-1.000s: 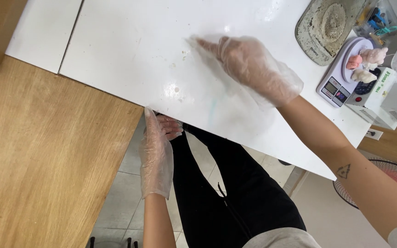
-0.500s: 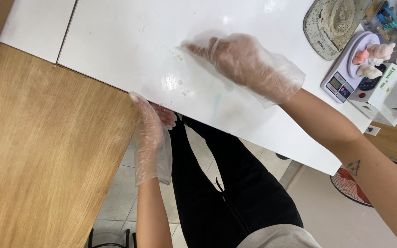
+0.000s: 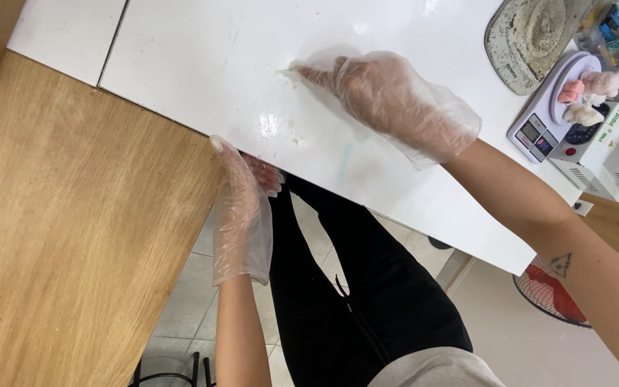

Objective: Clean the workspace surfaces and organize candle-making materials.

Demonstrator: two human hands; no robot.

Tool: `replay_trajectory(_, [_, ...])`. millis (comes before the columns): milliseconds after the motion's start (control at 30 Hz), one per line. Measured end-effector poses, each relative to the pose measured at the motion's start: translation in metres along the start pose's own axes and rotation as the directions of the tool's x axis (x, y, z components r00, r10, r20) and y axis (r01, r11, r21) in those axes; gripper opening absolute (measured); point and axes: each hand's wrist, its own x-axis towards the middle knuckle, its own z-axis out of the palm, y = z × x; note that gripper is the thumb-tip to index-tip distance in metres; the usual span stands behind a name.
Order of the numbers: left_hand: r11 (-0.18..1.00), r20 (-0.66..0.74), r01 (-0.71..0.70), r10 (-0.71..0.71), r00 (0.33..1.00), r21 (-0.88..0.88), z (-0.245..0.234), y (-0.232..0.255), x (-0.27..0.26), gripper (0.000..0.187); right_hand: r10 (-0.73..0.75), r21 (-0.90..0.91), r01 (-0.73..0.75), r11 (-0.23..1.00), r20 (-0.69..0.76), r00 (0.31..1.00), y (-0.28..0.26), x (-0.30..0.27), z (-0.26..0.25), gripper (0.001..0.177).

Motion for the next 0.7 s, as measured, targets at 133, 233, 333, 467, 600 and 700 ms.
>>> replay_trajectory(133, [0.998,0.049,-0.022,0.025,0.998,-0.057,-0.002,-0.008,0.005,0.113,0.043,0.162,-0.024,0.986,-0.112,0.993,-0.019,-0.003,0.023,0.077])
replay_trajectory(233, [1.0,0.01,0.019,-0.019,1.0,-0.014,-0.001,-0.008,0.005,0.116,0.093,0.377,-0.032,0.926,-0.146,0.985,-0.024,-0.002,0.024,0.068])
replay_trajectory(333, [0.999,0.032,-0.011,0.013,0.999,-0.051,-0.004,-0.008,0.004,0.115,0.036,0.072,-0.037,0.997,0.023,0.999,-0.01,0.011,0.015,0.081])
replay_trajectory(467, [0.997,0.038,0.009,-0.006,0.999,-0.083,-0.003,-0.007,0.002,0.114,0.099,-0.325,-0.103,0.94,-0.028,0.995,-0.006,0.02,0.034,0.07])
replay_trajectory(600, [1.0,0.032,-0.015,0.015,0.999,-0.006,-0.003,-0.008,0.004,0.115,0.09,-0.016,-0.091,0.996,-0.029,0.995,-0.005,0.018,0.002,0.07])
replay_trajectory(700, [1.0,0.028,-0.006,0.006,1.0,0.018,-0.003,-0.008,0.007,0.114,0.062,0.081,-0.059,0.995,-0.042,0.997,-0.006,0.015,0.022,0.066])
